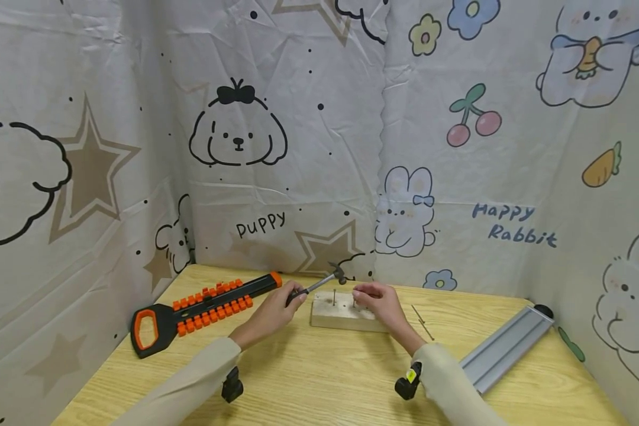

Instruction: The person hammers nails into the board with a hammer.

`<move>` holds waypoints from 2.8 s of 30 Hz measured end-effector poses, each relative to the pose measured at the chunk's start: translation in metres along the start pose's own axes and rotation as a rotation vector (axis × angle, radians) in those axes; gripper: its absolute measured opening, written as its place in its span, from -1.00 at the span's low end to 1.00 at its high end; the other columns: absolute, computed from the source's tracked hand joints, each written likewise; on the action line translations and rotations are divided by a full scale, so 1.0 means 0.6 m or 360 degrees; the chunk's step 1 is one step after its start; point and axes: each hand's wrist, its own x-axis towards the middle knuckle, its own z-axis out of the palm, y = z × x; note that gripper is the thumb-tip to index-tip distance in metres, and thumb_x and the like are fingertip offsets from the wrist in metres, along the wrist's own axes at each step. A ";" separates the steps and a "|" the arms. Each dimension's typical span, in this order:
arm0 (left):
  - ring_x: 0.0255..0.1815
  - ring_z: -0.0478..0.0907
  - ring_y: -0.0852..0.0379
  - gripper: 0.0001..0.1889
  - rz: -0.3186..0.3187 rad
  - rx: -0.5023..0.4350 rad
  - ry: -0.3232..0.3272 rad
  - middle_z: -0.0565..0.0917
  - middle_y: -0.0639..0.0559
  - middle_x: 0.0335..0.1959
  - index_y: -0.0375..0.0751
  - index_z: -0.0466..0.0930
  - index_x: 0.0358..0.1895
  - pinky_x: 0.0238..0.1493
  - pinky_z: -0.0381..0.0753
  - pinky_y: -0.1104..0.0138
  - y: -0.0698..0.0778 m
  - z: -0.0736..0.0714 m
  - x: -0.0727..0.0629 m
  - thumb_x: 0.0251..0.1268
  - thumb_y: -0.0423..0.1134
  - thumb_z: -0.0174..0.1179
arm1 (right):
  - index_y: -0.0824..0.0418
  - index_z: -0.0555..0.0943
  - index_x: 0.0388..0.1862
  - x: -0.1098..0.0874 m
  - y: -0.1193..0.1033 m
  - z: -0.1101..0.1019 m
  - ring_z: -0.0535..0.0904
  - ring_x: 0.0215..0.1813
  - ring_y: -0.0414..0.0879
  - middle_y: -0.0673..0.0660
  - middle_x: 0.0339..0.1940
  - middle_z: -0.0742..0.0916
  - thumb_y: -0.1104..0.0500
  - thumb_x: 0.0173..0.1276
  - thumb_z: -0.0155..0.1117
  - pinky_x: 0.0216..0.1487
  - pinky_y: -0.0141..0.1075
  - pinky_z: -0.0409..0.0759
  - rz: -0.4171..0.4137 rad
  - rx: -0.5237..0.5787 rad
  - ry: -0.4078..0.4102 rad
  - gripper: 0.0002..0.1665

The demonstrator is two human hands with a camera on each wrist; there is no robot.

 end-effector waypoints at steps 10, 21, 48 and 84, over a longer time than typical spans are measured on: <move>-0.49 0.30 0.25 -0.84 0.0007 0.0005 0.0004 0.44 0.07 -0.42 -0.25 0.52 0.03 -0.41 0.34 0.38 -0.003 0.001 0.000 0.71 -0.24 0.02 | 0.54 0.66 0.05 0.014 0.012 0.028 0.76 -0.13 0.04 0.47 -0.05 0.76 0.35 0.47 0.37 0.01 -0.08 0.76 -0.0067 0.0109 -0.0041 -0.72; -0.50 0.29 0.25 -0.88 0.0015 0.0027 0.0019 0.43 0.09 -0.43 -0.20 0.52 0.01 -0.41 0.33 0.39 -0.005 0.000 0.001 0.71 -0.24 0.03 | 0.40 0.72 -0.03 0.013 0.019 0.035 0.77 -0.14 0.02 0.34 -0.10 0.80 0.34 0.46 0.38 -0.11 -0.30 0.74 -0.0155 -0.0092 -0.0059 -0.83; -0.53 0.28 0.29 -0.88 0.0165 0.0288 0.0037 0.43 0.11 -0.44 -0.26 0.55 -0.01 -0.47 0.31 0.42 0.012 0.003 0.023 0.68 -0.29 0.06 | 0.40 0.74 -0.02 0.017 0.030 0.039 0.78 -0.08 -0.06 0.29 -0.08 0.82 0.29 0.44 0.43 -0.04 -0.41 0.69 -0.0171 -0.0109 -0.0051 -0.79; -0.53 0.27 0.30 -0.90 0.0183 0.0213 0.0009 0.40 0.10 -0.46 -0.27 0.51 -0.05 -0.48 0.30 0.43 -0.007 0.003 0.016 0.69 -0.32 0.04 | 0.38 0.76 -0.01 0.009 0.035 0.042 0.78 -0.04 0.01 0.26 -0.07 0.83 0.29 0.43 0.44 -0.08 -0.46 0.65 -0.0136 -0.0096 -0.0052 -0.78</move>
